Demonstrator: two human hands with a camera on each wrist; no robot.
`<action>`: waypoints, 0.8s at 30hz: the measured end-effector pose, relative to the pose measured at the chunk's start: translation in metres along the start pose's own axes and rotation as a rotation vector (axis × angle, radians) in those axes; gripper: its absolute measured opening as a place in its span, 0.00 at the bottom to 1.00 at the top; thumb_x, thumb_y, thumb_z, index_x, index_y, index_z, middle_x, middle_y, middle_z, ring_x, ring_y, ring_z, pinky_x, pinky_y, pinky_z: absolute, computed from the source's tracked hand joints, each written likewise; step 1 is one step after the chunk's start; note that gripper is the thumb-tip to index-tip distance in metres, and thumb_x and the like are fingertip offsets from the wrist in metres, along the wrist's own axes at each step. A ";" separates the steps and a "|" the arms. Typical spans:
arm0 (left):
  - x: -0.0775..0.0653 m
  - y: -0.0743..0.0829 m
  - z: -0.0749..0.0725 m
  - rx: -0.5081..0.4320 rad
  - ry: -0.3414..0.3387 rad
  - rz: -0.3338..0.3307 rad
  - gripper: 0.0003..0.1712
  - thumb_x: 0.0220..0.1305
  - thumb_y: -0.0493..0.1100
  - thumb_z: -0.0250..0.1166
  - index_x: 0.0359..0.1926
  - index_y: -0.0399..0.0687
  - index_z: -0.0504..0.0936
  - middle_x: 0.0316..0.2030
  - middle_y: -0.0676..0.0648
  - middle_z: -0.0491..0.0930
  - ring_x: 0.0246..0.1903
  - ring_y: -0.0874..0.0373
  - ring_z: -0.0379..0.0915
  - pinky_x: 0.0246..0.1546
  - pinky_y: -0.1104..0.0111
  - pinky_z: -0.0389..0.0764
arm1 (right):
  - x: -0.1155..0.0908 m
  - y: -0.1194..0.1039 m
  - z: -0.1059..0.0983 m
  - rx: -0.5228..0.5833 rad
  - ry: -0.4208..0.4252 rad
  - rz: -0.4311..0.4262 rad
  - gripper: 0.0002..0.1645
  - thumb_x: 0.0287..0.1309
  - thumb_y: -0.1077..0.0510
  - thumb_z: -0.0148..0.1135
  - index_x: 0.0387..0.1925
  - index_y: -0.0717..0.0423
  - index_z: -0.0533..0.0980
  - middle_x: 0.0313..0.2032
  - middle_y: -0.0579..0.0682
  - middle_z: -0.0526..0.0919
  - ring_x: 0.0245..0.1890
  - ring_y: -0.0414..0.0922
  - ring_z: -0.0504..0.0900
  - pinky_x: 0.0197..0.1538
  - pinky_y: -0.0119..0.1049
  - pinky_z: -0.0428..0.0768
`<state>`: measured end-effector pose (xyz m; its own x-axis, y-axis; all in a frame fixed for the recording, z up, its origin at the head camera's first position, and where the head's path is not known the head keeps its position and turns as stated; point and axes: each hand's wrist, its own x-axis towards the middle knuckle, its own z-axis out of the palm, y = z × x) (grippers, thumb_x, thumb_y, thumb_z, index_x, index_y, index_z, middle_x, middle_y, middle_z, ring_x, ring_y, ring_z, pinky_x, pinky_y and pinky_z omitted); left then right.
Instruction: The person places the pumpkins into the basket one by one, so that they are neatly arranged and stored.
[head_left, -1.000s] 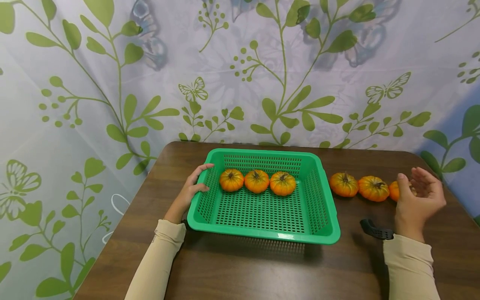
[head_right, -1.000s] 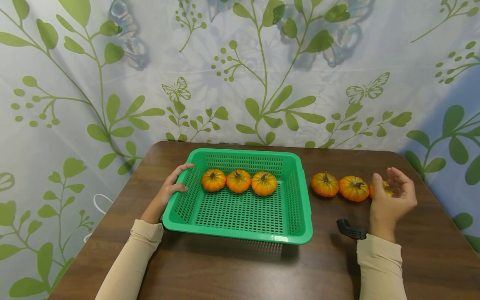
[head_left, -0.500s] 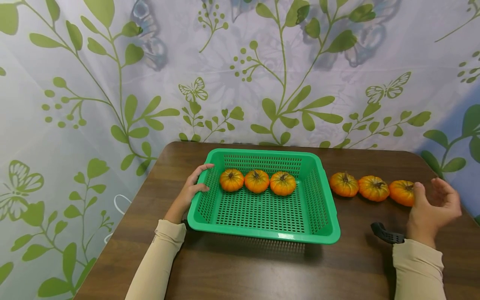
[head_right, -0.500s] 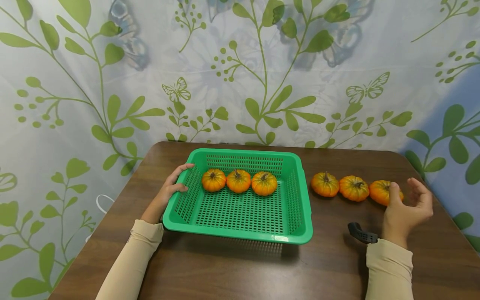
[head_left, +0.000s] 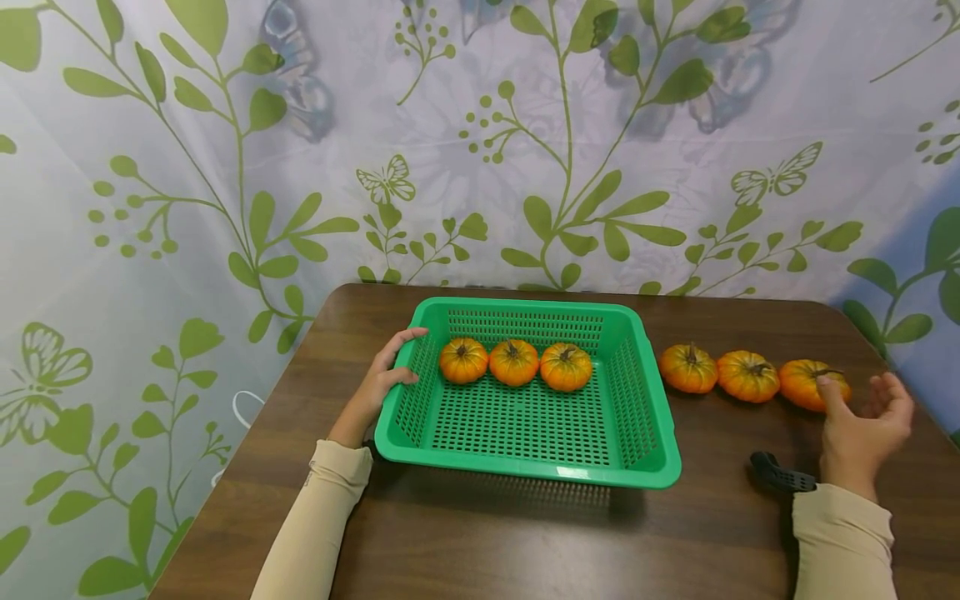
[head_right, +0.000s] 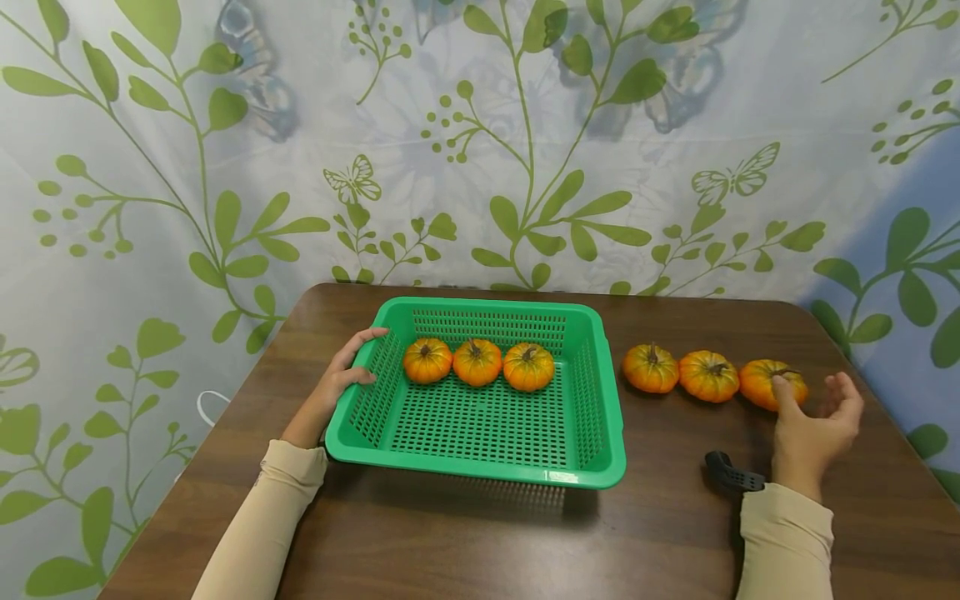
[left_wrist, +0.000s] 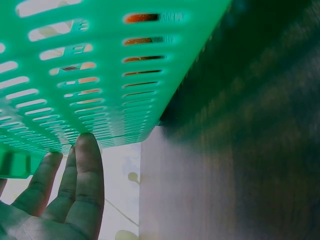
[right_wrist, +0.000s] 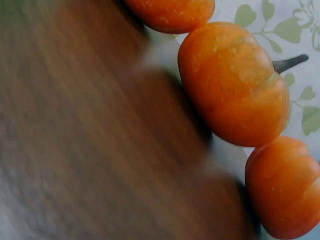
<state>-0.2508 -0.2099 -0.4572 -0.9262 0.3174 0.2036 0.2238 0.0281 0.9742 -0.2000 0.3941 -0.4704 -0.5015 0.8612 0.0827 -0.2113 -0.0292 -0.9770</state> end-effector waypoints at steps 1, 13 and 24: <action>0.000 0.000 0.000 0.003 0.000 0.000 0.45 0.56 0.29 0.55 0.78 0.31 0.63 0.73 0.27 0.63 0.53 0.44 0.71 0.47 0.67 0.80 | 0.001 0.001 -0.001 -0.017 -0.011 0.020 0.42 0.59 0.70 0.75 0.73 0.50 0.73 0.63 0.40 0.75 0.70 0.36 0.68 0.68 0.16 0.60; 0.000 -0.003 -0.002 -0.030 -0.013 0.008 0.45 0.56 0.29 0.55 0.79 0.30 0.61 0.72 0.24 0.64 0.55 0.44 0.73 0.49 0.67 0.81 | 0.009 0.011 -0.005 -0.111 -0.155 0.177 0.50 0.66 0.68 0.70 0.84 0.51 0.60 0.82 0.47 0.61 0.78 0.37 0.59 0.72 0.17 0.57; 0.000 -0.001 -0.001 -0.022 -0.014 -0.001 0.46 0.56 0.29 0.56 0.79 0.31 0.61 0.71 0.25 0.65 0.53 0.46 0.74 0.48 0.67 0.82 | 0.015 0.012 -0.008 -0.447 -0.264 0.172 0.53 0.71 0.57 0.70 0.88 0.47 0.52 0.84 0.47 0.57 0.77 0.33 0.59 0.73 0.19 0.56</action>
<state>-0.2518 -0.2110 -0.4583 -0.9221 0.3306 0.2013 0.2159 0.0078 0.9764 -0.2034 0.4109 -0.4821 -0.7028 0.7050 -0.0951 0.2408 0.1099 -0.9643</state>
